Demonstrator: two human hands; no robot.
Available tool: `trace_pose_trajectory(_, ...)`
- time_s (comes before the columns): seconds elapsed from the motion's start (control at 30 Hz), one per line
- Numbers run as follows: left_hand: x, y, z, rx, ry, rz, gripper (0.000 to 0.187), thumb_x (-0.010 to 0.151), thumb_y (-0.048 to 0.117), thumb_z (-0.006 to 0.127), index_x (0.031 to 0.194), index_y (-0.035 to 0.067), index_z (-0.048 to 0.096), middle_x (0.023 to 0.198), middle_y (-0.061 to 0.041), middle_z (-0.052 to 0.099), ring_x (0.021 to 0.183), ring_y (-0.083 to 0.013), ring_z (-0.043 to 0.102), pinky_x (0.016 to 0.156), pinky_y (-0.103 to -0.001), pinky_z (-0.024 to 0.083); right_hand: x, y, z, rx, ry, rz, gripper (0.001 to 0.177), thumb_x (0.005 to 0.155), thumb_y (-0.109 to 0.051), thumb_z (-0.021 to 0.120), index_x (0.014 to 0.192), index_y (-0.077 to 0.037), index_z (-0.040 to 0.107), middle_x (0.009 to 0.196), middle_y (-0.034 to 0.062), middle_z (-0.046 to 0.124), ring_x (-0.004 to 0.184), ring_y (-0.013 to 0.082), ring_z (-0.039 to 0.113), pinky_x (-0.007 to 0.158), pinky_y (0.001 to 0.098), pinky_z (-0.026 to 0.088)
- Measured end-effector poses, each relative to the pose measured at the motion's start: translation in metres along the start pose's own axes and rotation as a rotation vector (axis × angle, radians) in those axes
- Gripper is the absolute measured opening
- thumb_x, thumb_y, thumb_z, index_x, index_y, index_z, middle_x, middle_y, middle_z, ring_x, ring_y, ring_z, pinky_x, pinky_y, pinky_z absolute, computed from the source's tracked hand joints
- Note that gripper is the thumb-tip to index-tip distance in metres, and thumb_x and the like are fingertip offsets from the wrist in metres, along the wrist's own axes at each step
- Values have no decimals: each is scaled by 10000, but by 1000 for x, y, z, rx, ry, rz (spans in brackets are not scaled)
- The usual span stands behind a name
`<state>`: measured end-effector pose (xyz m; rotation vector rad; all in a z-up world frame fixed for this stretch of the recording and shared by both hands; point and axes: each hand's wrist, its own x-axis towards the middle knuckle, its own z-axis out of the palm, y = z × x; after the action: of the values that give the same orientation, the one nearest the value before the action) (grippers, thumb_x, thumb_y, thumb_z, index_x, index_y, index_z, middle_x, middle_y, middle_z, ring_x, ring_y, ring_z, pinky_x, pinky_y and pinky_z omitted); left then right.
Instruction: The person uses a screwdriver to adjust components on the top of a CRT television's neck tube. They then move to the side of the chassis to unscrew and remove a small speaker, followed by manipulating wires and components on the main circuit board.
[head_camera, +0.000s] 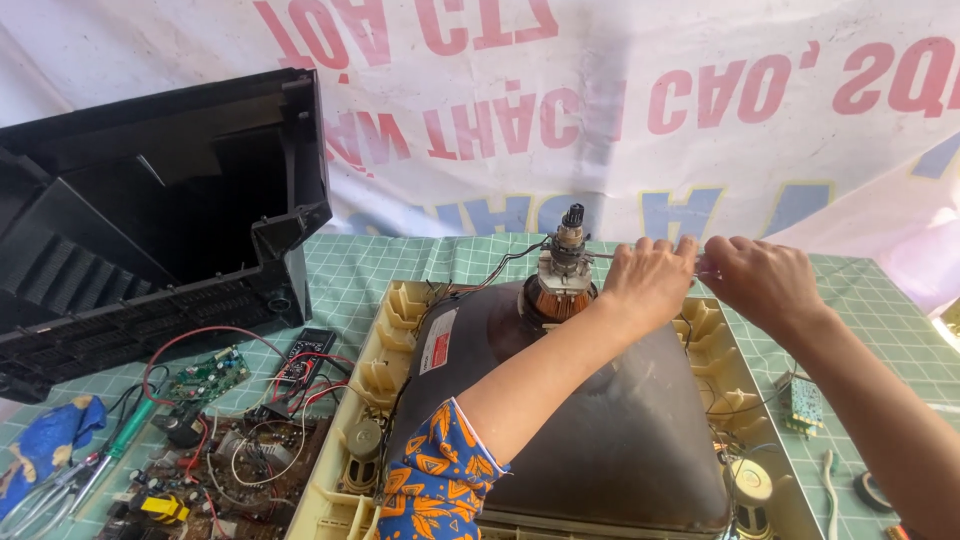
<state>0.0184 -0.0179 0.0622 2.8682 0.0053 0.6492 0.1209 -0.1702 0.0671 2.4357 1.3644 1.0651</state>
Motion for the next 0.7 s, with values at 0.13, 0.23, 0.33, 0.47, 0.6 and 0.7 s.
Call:
trace_pose_trajectory(0.13, -4, 0, -3, 40, 71, 57, 119, 938, 87, 599, 1018, 13, 646, 823, -150, 740, 747, -267, 732, 682, -442, 602, 10, 1, -22, 99, -135, -6, 262, 941, -443, 686, 1000, -205, 594, 844, -74, 757, 664, 156, 751, 547, 308, 589)
trace_pose_trajectory(0.23, -11, 1, 3, 118, -17, 58, 176, 971, 193, 625, 1048, 39, 662, 876, -111, 758, 782, -240, 743, 735, -442, 596, 29, -5, -52, 614, -770, 197, 340, 775, -461, 835, 970, -186, 792, 751, -9, 821, 647, 133, 775, 612, 238, 618)
trace_pose_trajectory(0.33, -11, -4, 9, 151, 67, 77, 175, 968, 205, 638, 1028, 43, 662, 880, -118, 763, 801, -240, 743, 759, -445, 595, 31, -7, -41, 692, -932, 317, 271, 884, -303, 820, 795, -50, 782, 614, 81, 712, 540, 191, 653, 502, 289, 540)
trace_pose_trajectory(0.47, -3, -4, 3, 130, 123, 109, 162, 937, 109, 639, 1065, 10, 624, 868, -175, 756, 792, -296, 741, 716, -446, 604, 8, -5, -16, 198, -357, 92, 224, 1012, -392, 621, 917, -192, 652, 719, -31, 749, 583, 142, 714, 533, 281, 568)
trace_pose_trajectory(0.6, 1, -2, -11, 45, 32, 76, 82, 966, 50, 549, 1002, 13, 612, 746, -137, 731, 700, -260, 720, 655, -413, 596, 0, 2, -16, -86, -63, -36, 269, 1115, -422, 502, 994, -186, 543, 729, -52, 662, 625, 95, 721, 485, 238, 588)
trace_pose_trajectory(0.7, -3, -4, -8, 56, 133, 102, 77, 910, 40, 621, 966, -11, 628, 743, -181, 740, 663, -297, 751, 594, -400, 622, 16, 4, -37, 308, -338, 11, 323, 891, -490, 713, 1000, -191, 663, 866, -72, 788, 642, 143, 753, 562, 258, 606)
